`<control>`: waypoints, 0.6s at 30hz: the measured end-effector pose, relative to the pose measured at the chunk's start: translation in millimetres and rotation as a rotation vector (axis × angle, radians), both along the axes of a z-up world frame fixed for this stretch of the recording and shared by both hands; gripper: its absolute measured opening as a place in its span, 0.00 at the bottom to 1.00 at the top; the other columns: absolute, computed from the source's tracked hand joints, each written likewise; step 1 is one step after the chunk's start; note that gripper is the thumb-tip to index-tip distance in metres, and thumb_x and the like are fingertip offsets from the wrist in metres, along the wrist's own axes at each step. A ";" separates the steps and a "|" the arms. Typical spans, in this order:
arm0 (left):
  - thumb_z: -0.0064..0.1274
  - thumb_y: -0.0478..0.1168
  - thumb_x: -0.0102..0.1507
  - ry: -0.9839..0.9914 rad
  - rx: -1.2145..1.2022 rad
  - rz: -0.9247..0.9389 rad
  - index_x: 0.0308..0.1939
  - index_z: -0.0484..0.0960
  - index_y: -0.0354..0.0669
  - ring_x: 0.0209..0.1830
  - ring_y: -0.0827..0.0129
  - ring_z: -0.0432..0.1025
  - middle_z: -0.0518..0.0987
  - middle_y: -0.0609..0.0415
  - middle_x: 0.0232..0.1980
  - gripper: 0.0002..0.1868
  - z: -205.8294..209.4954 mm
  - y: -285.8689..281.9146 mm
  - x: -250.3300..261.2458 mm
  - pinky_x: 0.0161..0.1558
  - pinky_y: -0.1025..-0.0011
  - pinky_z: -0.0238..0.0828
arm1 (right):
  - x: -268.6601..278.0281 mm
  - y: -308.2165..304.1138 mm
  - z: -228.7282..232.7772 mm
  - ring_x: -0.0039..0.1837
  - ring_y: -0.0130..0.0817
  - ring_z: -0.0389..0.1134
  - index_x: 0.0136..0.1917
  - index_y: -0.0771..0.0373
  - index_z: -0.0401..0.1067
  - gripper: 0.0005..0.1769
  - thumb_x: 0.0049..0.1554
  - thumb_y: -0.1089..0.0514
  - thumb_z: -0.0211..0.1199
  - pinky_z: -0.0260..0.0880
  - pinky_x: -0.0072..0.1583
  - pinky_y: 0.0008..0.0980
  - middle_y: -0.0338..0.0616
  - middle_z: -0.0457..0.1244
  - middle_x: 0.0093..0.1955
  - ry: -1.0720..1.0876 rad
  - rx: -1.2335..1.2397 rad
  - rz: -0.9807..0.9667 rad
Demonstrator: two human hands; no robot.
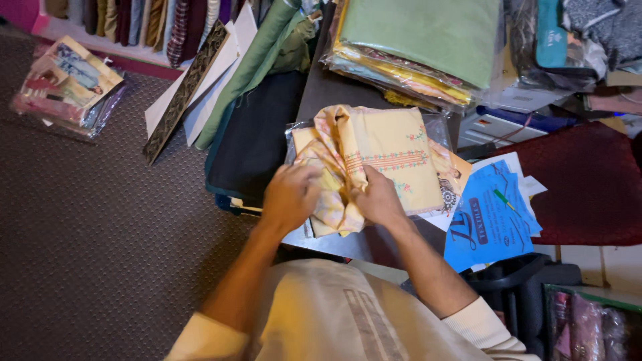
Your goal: The person unpackages a yellow floral-patterned garment, unfolds the fabric to its full size, and then refolds it along with several other fabric pieces, placing them back into a plastic sleeve.
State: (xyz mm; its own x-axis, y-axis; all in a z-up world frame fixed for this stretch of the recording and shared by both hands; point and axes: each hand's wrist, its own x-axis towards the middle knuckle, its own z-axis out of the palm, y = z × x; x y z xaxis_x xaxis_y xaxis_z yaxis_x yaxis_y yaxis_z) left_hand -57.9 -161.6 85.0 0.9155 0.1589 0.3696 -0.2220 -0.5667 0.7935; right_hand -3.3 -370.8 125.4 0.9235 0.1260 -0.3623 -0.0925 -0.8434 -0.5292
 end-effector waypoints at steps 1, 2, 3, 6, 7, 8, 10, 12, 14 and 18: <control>0.52 0.41 0.56 0.036 0.088 -0.068 0.43 0.86 0.59 0.43 0.57 0.78 0.85 0.58 0.41 0.14 10.2 7.7 -13.4 0.51 0.62 0.74 | -1.1 0.5 4.1 0.64 0.54 0.70 0.61 0.53 0.74 0.22 0.52 0.55 0.65 0.71 0.63 0.52 0.50 0.71 0.56 0.009 0.023 -0.004; 0.48 0.38 0.57 0.071 0.177 -0.136 0.42 0.85 0.55 0.44 0.53 0.77 0.84 0.55 0.43 0.13 20.0 15.9 -26.8 0.52 0.61 0.72 | -2.4 1.2 8.1 0.63 0.52 0.71 0.58 0.53 0.75 0.19 0.51 0.55 0.65 0.71 0.61 0.50 0.47 0.72 0.54 0.017 0.046 -0.009; 0.48 0.38 0.57 0.069 0.177 -0.139 0.42 0.85 0.55 0.44 0.53 0.77 0.84 0.55 0.43 0.13 14.4 16.8 -34.2 0.52 0.61 0.72 | -1.8 0.7 7.0 0.63 0.52 0.71 0.58 0.53 0.75 0.19 0.51 0.55 0.65 0.71 0.61 0.50 0.47 0.72 0.54 0.015 0.046 -0.012; 0.50 0.31 0.52 -0.020 0.265 -0.194 0.52 0.82 0.40 0.56 0.44 0.74 0.80 0.44 0.54 0.24 -2.2 20.2 -52.0 0.58 0.55 0.72 | -3.8 4.1 7.7 0.62 0.51 0.72 0.57 0.51 0.75 0.19 0.51 0.56 0.66 0.72 0.59 0.50 0.47 0.72 0.53 0.018 0.085 -0.005; 0.49 0.29 0.53 -0.024 0.186 -0.175 0.56 0.78 0.31 0.61 0.35 0.69 0.75 0.33 0.59 0.25 -7.5 19.2 -51.4 0.63 0.49 0.66 | -4.5 5.8 11.4 0.62 0.54 0.71 0.57 0.53 0.75 0.19 0.51 0.56 0.65 0.71 0.60 0.52 0.49 0.72 0.52 0.021 0.077 -0.012; 0.49 0.27 0.55 -0.028 0.107 -0.156 0.60 0.73 0.22 0.67 0.27 0.64 0.70 0.23 0.64 0.27 -12.7 18.3 -50.8 0.69 0.43 0.60 | -5.2 7.7 15.1 0.62 0.57 0.71 0.56 0.55 0.74 0.18 0.51 0.57 0.64 0.70 0.60 0.54 0.51 0.72 0.52 0.025 0.069 -0.020; 0.54 0.33 0.60 0.096 -0.205 0.085 0.64 0.68 0.21 0.64 0.25 0.65 0.67 0.20 0.64 0.30 -20.6 5.5 -37.5 0.64 0.44 0.67 | -6.8 10.5 18.8 0.61 0.56 0.71 0.55 0.55 0.75 0.18 0.51 0.56 0.64 0.70 0.59 0.54 0.51 0.72 0.51 0.029 0.074 -0.024; 0.58 0.39 0.65 0.216 -0.521 0.320 0.69 0.62 0.20 0.61 0.22 0.67 0.65 0.17 0.63 0.35 -23.6 -1.8 -20.5 0.59 0.45 0.74 | -7.8 9.6 20.1 0.61 0.55 0.71 0.55 0.55 0.75 0.17 0.50 0.56 0.64 0.70 0.59 0.53 0.51 0.72 0.51 0.033 0.077 -0.033; 0.61 0.51 0.53 0.899 -0.638 0.196 0.44 0.85 0.46 0.23 0.54 0.80 0.84 0.46 0.31 0.19 -21.5 0.0 -1.2 0.24 0.66 0.82 | -8.3 8.5 18.0 0.61 0.55 0.71 0.55 0.55 0.75 0.18 0.50 0.55 0.65 0.70 0.59 0.52 0.50 0.72 0.51 0.038 0.069 -0.041; 0.64 0.50 0.57 0.837 -0.518 0.191 0.32 0.82 0.48 0.15 0.59 0.78 0.82 0.51 0.25 0.12 -26.9 -11.7 8.7 0.17 0.72 0.77 | -8.1 9.4 16.1 0.61 0.55 0.71 0.54 0.55 0.75 0.18 0.50 0.55 0.65 0.71 0.59 0.53 0.50 0.72 0.51 0.032 0.079 -0.046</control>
